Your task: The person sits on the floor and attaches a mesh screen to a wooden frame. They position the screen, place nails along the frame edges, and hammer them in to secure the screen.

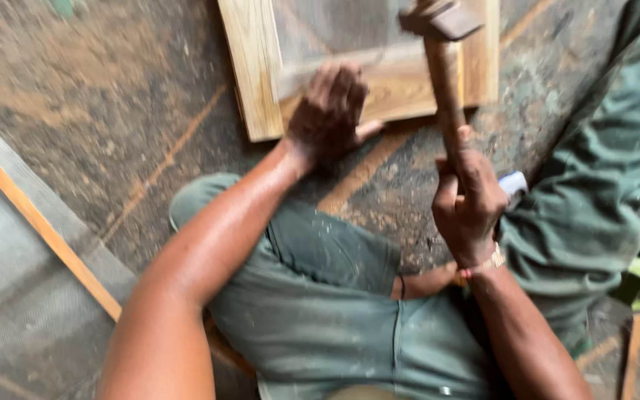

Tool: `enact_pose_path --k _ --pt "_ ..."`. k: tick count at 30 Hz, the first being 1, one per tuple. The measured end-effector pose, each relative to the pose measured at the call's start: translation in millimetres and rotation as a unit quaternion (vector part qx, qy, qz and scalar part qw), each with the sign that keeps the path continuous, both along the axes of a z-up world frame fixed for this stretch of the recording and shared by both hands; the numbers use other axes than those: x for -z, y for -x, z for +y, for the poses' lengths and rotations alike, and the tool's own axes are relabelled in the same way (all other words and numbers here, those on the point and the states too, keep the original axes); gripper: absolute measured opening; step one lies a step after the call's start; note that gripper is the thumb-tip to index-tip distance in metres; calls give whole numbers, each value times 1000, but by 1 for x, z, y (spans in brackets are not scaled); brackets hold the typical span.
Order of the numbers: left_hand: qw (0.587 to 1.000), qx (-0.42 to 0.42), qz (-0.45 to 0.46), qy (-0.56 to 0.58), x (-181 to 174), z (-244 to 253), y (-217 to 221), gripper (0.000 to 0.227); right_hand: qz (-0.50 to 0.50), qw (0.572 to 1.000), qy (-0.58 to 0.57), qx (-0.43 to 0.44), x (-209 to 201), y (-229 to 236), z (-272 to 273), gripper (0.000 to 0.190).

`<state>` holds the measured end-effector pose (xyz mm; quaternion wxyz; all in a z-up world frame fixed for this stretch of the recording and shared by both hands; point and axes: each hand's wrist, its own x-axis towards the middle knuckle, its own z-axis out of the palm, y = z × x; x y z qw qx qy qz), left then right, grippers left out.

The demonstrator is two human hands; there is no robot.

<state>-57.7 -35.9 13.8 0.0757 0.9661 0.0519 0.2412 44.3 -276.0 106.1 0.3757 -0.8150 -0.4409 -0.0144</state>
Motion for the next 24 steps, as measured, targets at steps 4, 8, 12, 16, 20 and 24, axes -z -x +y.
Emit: enact_pose_path --k 4,8,12,16,20,24 --pt "999 8 -1 34 -2 4 -10 74 -20 985 171 0 -5 -4 2 63" --pt "1000 -2 1 -1 5 4 -6 76 -26 999 29 -18 -3 -3 0 61" --pt "1000 5 9 13 -1 3 -10 79 -52 984 167 -4 -2 -10 2 61" --pt "1000 13 5 13 -5 5 -13 79 179 982 -16 54 -4 -17 -12 56" --pt "1000 29 -5 9 -3 2 -20 79 363 914 -104 148 1 -43 -36 54" --pt "999 23 23 4 -14 1 -27 75 503 826 -152 205 13 -77 -46 57"
